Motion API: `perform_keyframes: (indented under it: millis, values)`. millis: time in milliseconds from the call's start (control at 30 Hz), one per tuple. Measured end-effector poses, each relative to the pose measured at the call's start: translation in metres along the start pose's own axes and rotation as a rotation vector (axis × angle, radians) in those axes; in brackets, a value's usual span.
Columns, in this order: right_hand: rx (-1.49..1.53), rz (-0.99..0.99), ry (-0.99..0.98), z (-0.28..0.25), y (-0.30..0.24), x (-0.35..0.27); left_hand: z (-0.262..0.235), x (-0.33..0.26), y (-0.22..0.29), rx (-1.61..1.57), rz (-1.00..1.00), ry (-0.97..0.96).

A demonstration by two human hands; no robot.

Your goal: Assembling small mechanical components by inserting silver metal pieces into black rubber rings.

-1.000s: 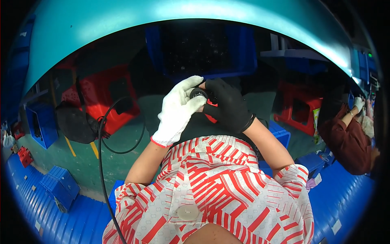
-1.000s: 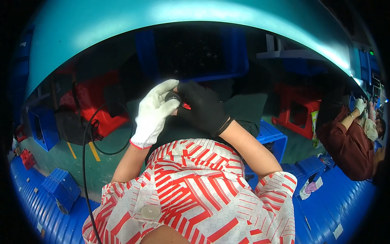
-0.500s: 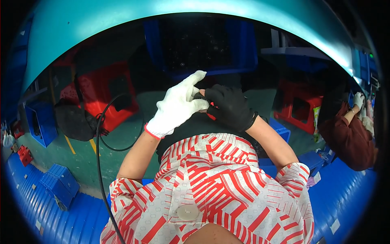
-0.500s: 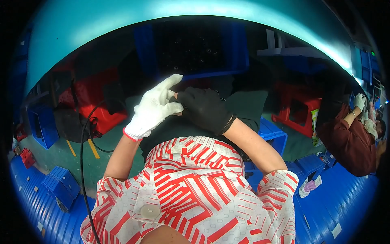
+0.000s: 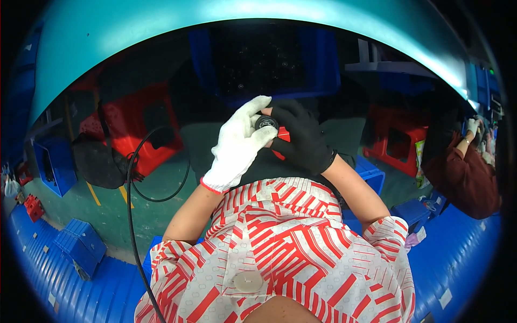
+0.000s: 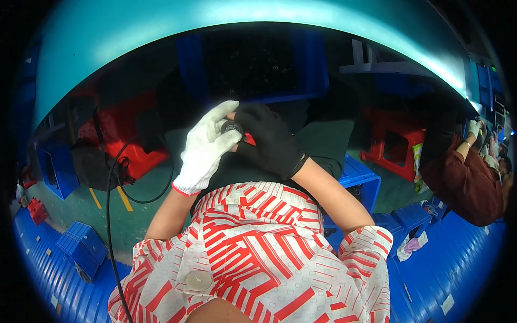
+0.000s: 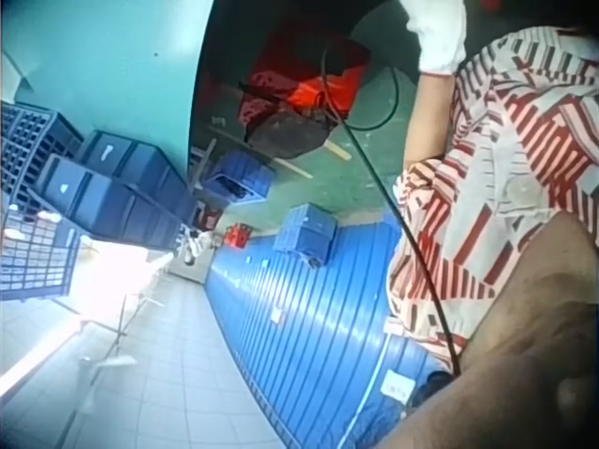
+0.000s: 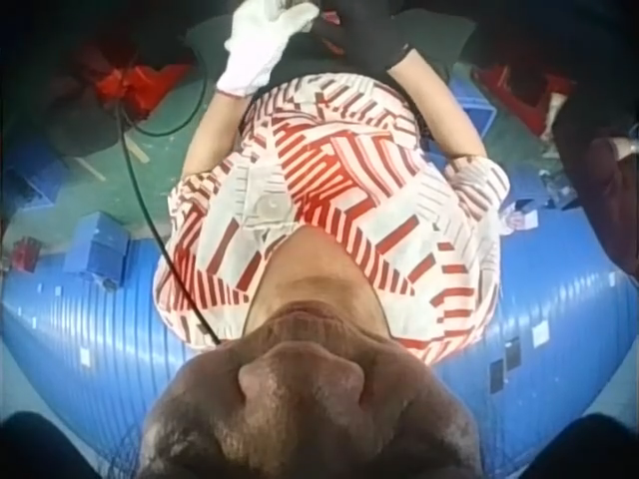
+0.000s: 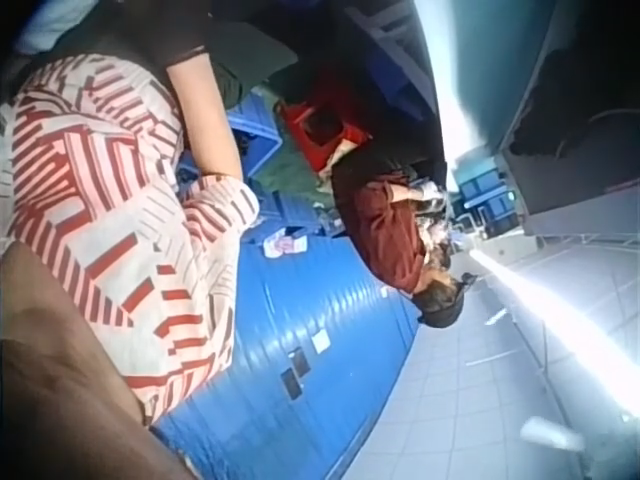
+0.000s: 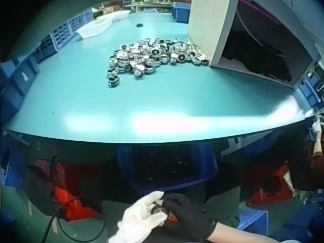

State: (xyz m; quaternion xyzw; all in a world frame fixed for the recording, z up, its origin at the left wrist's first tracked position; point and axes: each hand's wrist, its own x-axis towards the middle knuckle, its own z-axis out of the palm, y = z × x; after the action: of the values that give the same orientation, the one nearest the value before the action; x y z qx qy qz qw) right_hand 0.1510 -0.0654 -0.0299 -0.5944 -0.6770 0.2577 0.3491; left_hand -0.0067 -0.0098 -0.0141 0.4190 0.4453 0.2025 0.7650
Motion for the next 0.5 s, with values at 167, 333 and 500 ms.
perform_keyframes:
  millis: [167, 333, 500]
  values:
    - [-0.075, -0.053, -0.077, 0.001, 0.004, -0.007, -0.001, -0.002, 0.013, 0.076, -0.085, -0.04]
    - [-0.052, -0.055, -0.074, 0.004, 0.004, -0.008, -0.007, 0.005, 0.018, 0.14, -0.164, -0.133]
    - [0.102, -0.054, -0.143, 0.001, 0.007, -0.001, -0.006, 0.003, 0.022, 0.174, -0.131, -0.147]
